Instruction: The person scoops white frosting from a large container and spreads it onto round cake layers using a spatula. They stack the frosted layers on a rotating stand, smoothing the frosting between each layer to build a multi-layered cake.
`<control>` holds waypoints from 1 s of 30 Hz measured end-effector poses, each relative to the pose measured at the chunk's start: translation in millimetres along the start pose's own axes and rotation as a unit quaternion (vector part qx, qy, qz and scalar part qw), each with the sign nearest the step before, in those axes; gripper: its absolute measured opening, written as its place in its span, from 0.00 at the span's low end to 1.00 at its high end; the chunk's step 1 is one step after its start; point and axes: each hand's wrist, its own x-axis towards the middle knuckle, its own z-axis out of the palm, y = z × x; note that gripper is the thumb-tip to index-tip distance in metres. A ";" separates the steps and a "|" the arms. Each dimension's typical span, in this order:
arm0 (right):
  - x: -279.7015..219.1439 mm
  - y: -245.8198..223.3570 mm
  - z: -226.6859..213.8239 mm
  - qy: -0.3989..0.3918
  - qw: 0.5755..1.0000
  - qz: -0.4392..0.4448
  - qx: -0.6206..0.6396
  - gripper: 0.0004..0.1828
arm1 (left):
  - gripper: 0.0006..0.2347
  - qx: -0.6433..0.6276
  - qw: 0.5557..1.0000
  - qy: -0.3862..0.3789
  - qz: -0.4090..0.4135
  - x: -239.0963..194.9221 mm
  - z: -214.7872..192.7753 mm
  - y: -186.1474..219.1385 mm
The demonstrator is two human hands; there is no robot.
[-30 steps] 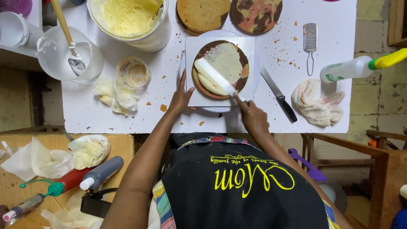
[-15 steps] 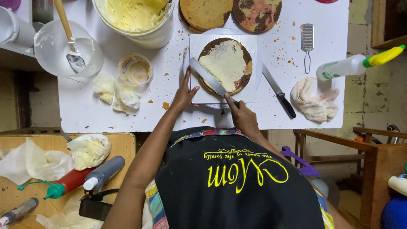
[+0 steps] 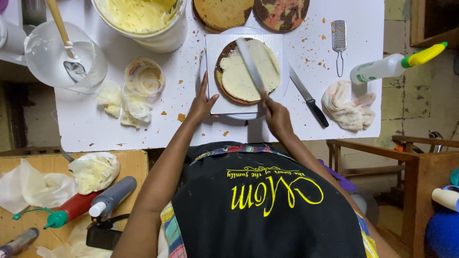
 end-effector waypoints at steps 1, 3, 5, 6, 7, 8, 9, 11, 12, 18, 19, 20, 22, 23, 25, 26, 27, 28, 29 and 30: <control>-5.1 9.3 9.3 0.004 1.000 0.000 0.002 0.25 | 0.34 0.003 1.000 0.000 0.003 0.4 0.2 -0.9; -15.4 28.2 26.7 -0.058 0.998 -0.038 0.001 0.29 | 0.34 0.008 1.000 -0.002 -0.012 1.5 1.8 -1.3; -22.2 37.9 9.0 -0.027 0.991 -0.064 -0.117 0.30 | 0.34 0.018 1.000 -0.007 -0.001 -1.3 -1.0 2.6; -25.9 43.1 0.8 0.001 0.968 -0.089 -0.236 0.30 | 0.34 0.025 1.000 -0.009 0.007 -2.4 -2.3 4.0; -25.7 49.2 -6.5 0.003 0.968 -0.086 -0.234 0.30 | 0.34 0.027 1.000 -0.012 0.008 -4.9 -4.0 8.7; -25.3 55.4 -13.5 0.040 0.972 -0.062 -0.225 0.31 | 0.34 0.033 0.999 -0.010 0.014 -7.1 -5.7 13.2; -24.1 62.0 -20.9 0.077 0.973 -0.038 -0.215 0.31 | 0.34 0.038 0.999 -0.008 0.020 -9.0 -6.9 17.6; -17.9 92.7 -14.4 0.088 0.996 0.006 -0.033 0.27 | 0.34 0.039 0.999 -0.006 0.017 -9.4 -4.1 16.2; -14.0 107.9 -11.1 0.093 0.983 0.048 0.150 0.24 | 0.34 0.038 0.999 -0.002 0.012 -10.0 -2.9 15.0; -22.9 80.0 2.6 -0.023 0.831 0.147 0.537 0.24 | 0.34 0.029 1.000 0.003 0.012 -10.9 -2.0 12.8; -23.4 75.2 4.3 -0.026 0.830 0.148 0.537 0.24 | 0.34 0.029 1.000 0.005 0.009 -12.3 -2.8 14.2; -23.9 70.7 6.1 -0.013 0.845 0.137 0.516 0.24 | 0.34 0.027 1.000 0.005 0.007 -13.5 -3.3 15.4; -24.3 70.2 11.2 0.001 0.859 0.126 0.495 0.23 | 0.34 0.025 1.000 0.003 0.006 -16.7 -4.4 19.4; -22.3 74.2 13.9 0.021 0.920 0.121 0.371 0.23 | 0.33 0.023 1.000 0.000 0.006 -17.5 -5.2 22.6; -20.6 69.4 9.5 0.042 0.963 0.116 0.239 0.24 | 0.33 0.020 1.000 -0.006 0.006 -17.1 -5.6 26.2; -21.2 60.6 2.6 0.038 0.984 0.101 0.144 0.25 | 0.33 0.021 1.000 -0.004 0.003 -16.0 -5.1 26.3; -23.0 51.4 -3.4 0.031 0.995 0.085 0.047 0.25 | 0.33 0.021 1.000 -0.002 -0.002 -16.8 -5.1 25.3; -24.5 42.8 -4.7 0.030 0.995 0.086 0.047 0.25 | 0.33 0.022 1.000 -0.003 -0.003 -16.7 -5.1 24.2; -26.2 34.1 -6.0 0.012 0.997 0.076 0.033 0.26 | 0.33 0.024 1.000 -0.006 0.000 -15.6 -5.2 23.7; -27.9 25.2 -7.6 -0.006 0.998 0.065 0.019 0.27 | 0.34 0.027 1.000 -0.008 0.004 -14.8 -5.3 23.5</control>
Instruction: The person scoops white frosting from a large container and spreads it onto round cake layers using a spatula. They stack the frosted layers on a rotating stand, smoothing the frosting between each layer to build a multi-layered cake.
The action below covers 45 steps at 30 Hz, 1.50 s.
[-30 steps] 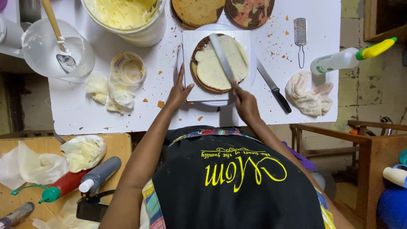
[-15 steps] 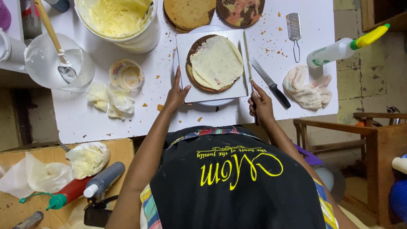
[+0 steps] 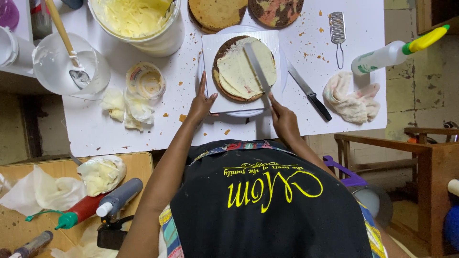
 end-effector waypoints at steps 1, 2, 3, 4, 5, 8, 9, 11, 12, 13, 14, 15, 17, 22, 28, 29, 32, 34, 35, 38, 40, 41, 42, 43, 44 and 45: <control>0.4 2.9 7.6 0.003 1.000 0.000 0.001 0.27 | 0.34 0.001 1.000 -0.001 0.003 1.0 1.2 -0.8; 0.7 5.5 15.1 -0.017 1.000 -0.010 -0.007 0.27 | 0.33 0.003 1.000 0.000 0.000 1.8 2.1 -1.4; 1.7 7.4 23.0 -0.039 0.999 -0.022 -0.014 0.27 | 0.33 0.004 1.000 0.003 -0.005 1.9 2.2 -2.5; 4.2 11.0 27.1 -0.038 0.999 -0.023 -0.014 0.27 | 0.33 0.005 1.000 0.004 -0.003 1.0 0.9 1.0; 4.6 14.8 32.4 -0.054 0.997 -0.050 -0.014 0.27 | 0.33 0.005 1.000 0.003 -0.005 -1.6 -0.2 3.3; -4.9 -0.3 11.6 -0.056 0.991 -0.082 -0.089 0.24 | 0.33 0.001 1.000 0.001 -0.009 -11.3 -2.8 12.4; -8.8 -10.2 -1.8 -0.044 0.982 -0.086 -0.165 0.23 | 0.33 -0.005 1.000 0.000 -0.013 -13.9 -4.3 16.6; 0.6 9.1 -16.2 0.018 0.968 -0.097 -0.232 0.28 | 0.33 -0.005 1.000 -0.003 -0.013 -31.5 -11.6 47.0; 3.8 19.2 -22.7 0.076 0.945 -0.106 -0.299 0.34 | 0.33 -0.008 1.000 -0.006 -0.015 -41.2 -14.7 61.2; 3.2 26.5 -26.8 0.077 0.945 -0.107 -0.299 0.34 | 0.33 -0.008 1.000 -0.004 -0.015 -33.4 -11.2 49.5; 2.9 33.6 -30.4 0.108 0.946 -0.107 -0.285 0.31 | 0.33 0.001 1.000 -0.007 -0.014 -25.3 -8.2 37.6; 2.8 39.9 -32.8 0.136 0.947 -0.110 -0.271 0.28 | 0.33 0.009 1.000 -0.006 -0.016 -19.8 -6.0 23.8; -0.2 19.7 -31.0 0.077 0.984 -0.070 -0.147 0.26 | 0.33 0.001 1.000 0.000 -0.015 -11.4 -5.9 16.8; -6.4 -3.0 1.4 -0.060 0.997 -0.037 0.033 0.26 | 0.33 -0.007 1.000 0.016 -0.010 2.6 1.2 -5.0; 19.3 28.3 -10.8 -0.007 0.965 -0.162 -0.207 0.23 | 0.33 -0.001 1.000 0.011 -0.003 0.1 -1.5 2.1; 26.6 37.0 -20.4 0.036 0.952 -0.176 -0.248 0.25 | 0.33 -0.022 1.000 0.005 -0.002 -0.8 -1.9 1.0; 31.2 61.8 -40.8 0.093 0.925 -0.229 -0.290 0.26 | 0.33 -0.045 0.999 0.000 -0.003 -3.3 -0.6 -1.1; 29.8 66.3 -48.6 0.111 0.911 -0.270 -0.290 0.25 | 0.33 -0.045 0.999 0.005 -0.001 2.4 -1.5 -5.4; 23.1 65.2 -51.3 0.091 0.906 -0.297 -0.286 0.25 | 0.33 -0.031 1.000 0.006 0.003 5.2 0.5 -10.5; 12.7 61.7 -50.6 0.064 0.902 -0.330 -0.272 0.24 | 0.33 -0.030 1.000 0.005 0.004 4.1 2.2 -12.2; 15.6 54.1 -44.6 0.058 0.903 -0.335 -0.263 0.22 | 0.33 -0.045 0.999 0.003 0.000 4.0 0.8 -9.5; 17.7 48.8 -39.9 0.074 0.903 -0.324 -0.274 0.21 | 0.33 -0.030 1.000 0.008 0.002 4.0 1.0 -9.4; 19.9 44.0 -35.5 0.089 0.902 -0.312 -0.285 0.21 | 0.34 -0.016 1.000 0.012 0.003 4.2 1.7 -9.2; 26.3 39.2 -28.7 0.088 0.903 -0.309 -0.285 0.21 | 0.34 -0.015 1.000 0.009 0.002 2.7 0.9 -9.1; 32.9 34.8 -22.2 0.101 0.903 -0.295 -0.296 0.22 | 0.33 -0.045 0.999 0.007 -0.007 1.3 0.4 -8.8; 39.0 30.9 -16.7 0.116 0.902 -0.279 -0.308 0.23 | 0.33 -0.075 0.997 0.003 -0.015 0.7 0.7 -7.6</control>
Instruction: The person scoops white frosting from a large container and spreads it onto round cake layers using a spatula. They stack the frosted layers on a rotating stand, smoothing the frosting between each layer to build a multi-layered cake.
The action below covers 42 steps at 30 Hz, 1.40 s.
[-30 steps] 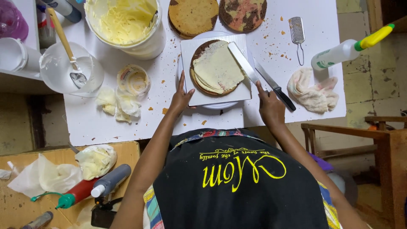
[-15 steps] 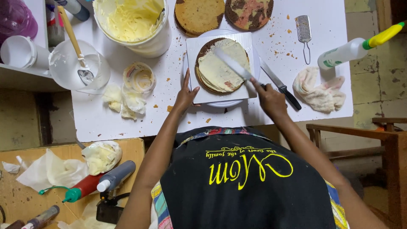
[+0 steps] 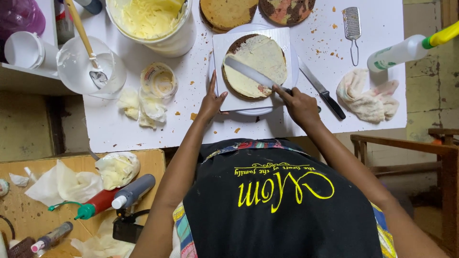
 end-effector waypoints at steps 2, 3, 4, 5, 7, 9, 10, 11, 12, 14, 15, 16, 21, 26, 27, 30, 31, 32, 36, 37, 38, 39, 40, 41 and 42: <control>8.3 6.8 5.8 0.009 1.000 0.022 -0.008 0.24 | 0.33 0.030 1.000 -0.001 0.001 -35.3 -2.3 50.2; 13.0 10.1 8.6 0.020 0.999 0.040 -0.015 0.24 | 0.34 0.059 0.998 0.002 0.002 -52.7 -4.3 75.8; 5.5 13.9 6.7 0.021 0.999 0.045 -0.017 0.24 | 0.34 0.061 0.998 -0.002 0.004 -51.1 -4.0 75.3; -1.8 17.2 4.9 0.017 0.996 0.082 0.008 0.22 | 0.33 0.064 0.998 0.001 0.003 -49.5 -4.2 74.9; -17.4 18.5 -2.7 0.015 0.992 0.119 0.031 0.20 | 0.33 0.067 0.998 0.003 0.002 -45.1 -4.5 73.9; -37.1 12.7 -13.4 -0.042 0.967 0.190 0.164 0.19 | 0.33 0.028 0.999 0.007 -0.016 -44.2 -3.8 68.9; -41.5 6.4 -16.6 -0.044 0.968 0.187 0.164 0.19 | 0.33 0.026 0.999 0.009 -0.017 -41.9 -4.2 65.5; -46.3 -0.1 -19.9 -0.081 0.942 0.203 0.255 0.18 | 0.33 0.024 1.000 0.008 -0.013 -39.9 -4.5 62.0; -51.3 -7.2 -23.1 -0.116 0.906 0.218 0.343 0.17 | 0.33 0.023 1.000 0.006 -0.008 -37.6 -5.2 58.8; -47.0 -10.2 -36.5 -0.126 0.916 0.175 0.339 0.17 | 0.34 0.039 0.999 0.005 -0.001 -28.6 -4.2 48.0; -43.6 -11.1 -43.4 -0.133 0.923 0.132 0.335 0.16 | 0.34 0.056 0.998 0.003 0.006 -22.8 -4.1 43.9; -34.8 -4.7 -37.2 -0.132 0.924 0.130 0.335 0.16 | 0.34 0.056 0.998 0.005 0.008 -28.4 -4.1 51.5; 10.4 17.4 -23.1 -0.050 0.938 0.211 0.271 0.16 | 0.33 -0.038 0.999 -0.001 -0.019 -38.0 -4.0 60.6; 28.5 -5.8 -28.8 -0.102 0.931 0.188 0.295 0.16 | 0.33 0.004 1.000 0.003 -0.013 -34.5 -4.1 55.3; 28.8 -16.6 -37.0 -0.125 0.934 0.165 0.293 0.16 | 0.33 0.032 0.999 0.003 -0.011 -36.3 -4.6 56.8; 12.5 -28.7 -54.5 -0.169 0.929 0.145 0.296 0.19 | 0.33 0.038 0.999 0.002 -0.015 -42.2 -6.9 66.5; -0.6 -16.4 -48.2 -0.165 0.930 0.143 0.295 0.19 | 0.33 0.039 0.999 0.004 -0.010 -26.9 -5.8 49.9; -16.2 -6.1 -41.3 -0.132 0.954 0.115 0.243 0.19 | 0.33 0.016 1.000 -0.001 -0.009 -15.7 -4.5 30.2; -51.5 26.3 -26.8 -0.018 0.995 0.094 0.027 0.22 | 0.33 0.042 0.999 0.003 0.000 -10.9 -4.6 23.2; -52.2 24.2 -15.7 -0.018 0.995 0.091 0.028 0.22 | 0.33 0.042 0.999 0.005 -0.002 -7.1 -4.8 16.1; -54.7 22.6 -5.5 0.000 0.995 0.089 0.047 0.24 | 0.33 0.015 1.000 0.002 -0.005 -3.2 -3.4 9.2; -57.5 21.6 4.6 0.018 0.994 0.087 0.066 0.26 | 0.32 -0.012 1.000 -0.001 -0.008 0.8 -1.4 2.6; -53.9 5.6 5.0 0.016 0.994 0.090 0.066 0.26 | 0.32 -0.011 1.000 -0.003 -0.010 -5.6 -2.9 11.9; -50.3 -9.9 5.3 0.005 0.992 0.077 0.099 0.25 | 0.33 0.022 1.000 -0.002 -0.007 -11.9 -4.0 21.5; -45.3 -24.1 5.6 -0.003 0.989 0.065 0.130 0.25 | 0.33 0.055 0.998 -0.001 -0.001 -15.8 -4.9 32.4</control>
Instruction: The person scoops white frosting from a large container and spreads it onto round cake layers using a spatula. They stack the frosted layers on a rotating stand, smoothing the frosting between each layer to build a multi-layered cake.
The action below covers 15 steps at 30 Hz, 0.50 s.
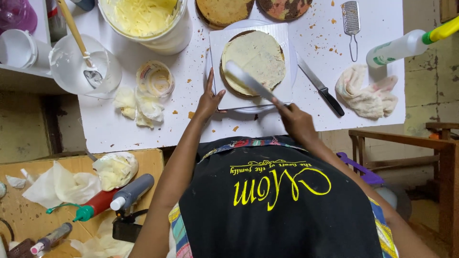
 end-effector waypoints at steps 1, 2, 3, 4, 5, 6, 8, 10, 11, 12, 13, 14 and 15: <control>4.0 -11.2 -0.8 0.001 1.000 0.004 -0.001 0.25 | 0.33 0.001 1.000 -0.003 0.002 4.0 3.0 -8.8; 8.4 -22.2 -1.7 -0.016 1.000 -0.016 0.002 0.25 | 0.32 -0.049 0.999 -0.001 -0.025 8.2 6.0 -17.3; 13.1 -33.3 -2.5 -0.033 0.999 -0.036 0.006 0.24 | 0.32 -0.098 0.994 0.002 -0.051 12.4 8.7 -25.9; 12.5 -29.7 -0.9 -0.033 0.999 -0.033 0.005 0.24 | 0.32 -0.098 0.994 0.000 -0.052 10.8 8.2 -22.2; 11.9 -26.5 0.8 -0.044 0.999 -0.027 -0.001 0.25 | 0.32 -0.065 0.997 -0.003 -0.030 9.1 7.3 -18.8; 12.3 -24.1 3.3 -0.056 0.998 -0.022 -0.007 0.26 | 0.33 -0.033 0.999 -0.004 -0.008 7.2 5.0 -15.9; 9.7 -9.0 1.6 -0.058 0.998 -0.007 -0.028 0.25 | 0.33 -0.030 1.000 -0.003 -0.009 7.1 4.6 -18.1; 12.7 5.1 -2.2 -0.061 0.997 0.006 -0.049 0.25 | 0.33 -0.028 1.000 0.000 -0.009 3.5 2.3 -12.5; 16.2 11.5 -5.0 -0.060 0.996 0.026 -0.055 0.25 | 0.33 -0.013 1.000 0.002 -0.005 -0.4 0.6 -6.2; 19.3 17.8 -7.8 -0.059 0.995 0.046 -0.060 0.26 | 0.34 0.001 1.000 0.004 0.000 -4.9 -0.9 -0.2; 26.6 20.1 -8.5 -0.060 0.995 0.044 -0.061 0.26 | 0.34 0.000 1.000 0.005 -0.001 -4.9 -1.2 0.7; 32.2 22.3 -9.5 -0.045 0.996 0.052 -0.057 0.26 | 0.34 -0.016 1.000 0.003 -0.005 -5.5 -0.9 1.5; 37.6 24.4 -10.5 -0.030 0.996 0.060 -0.054 0.25 | 0.33 -0.032 0.999 0.002 -0.010 -6.3 -0.5 2.4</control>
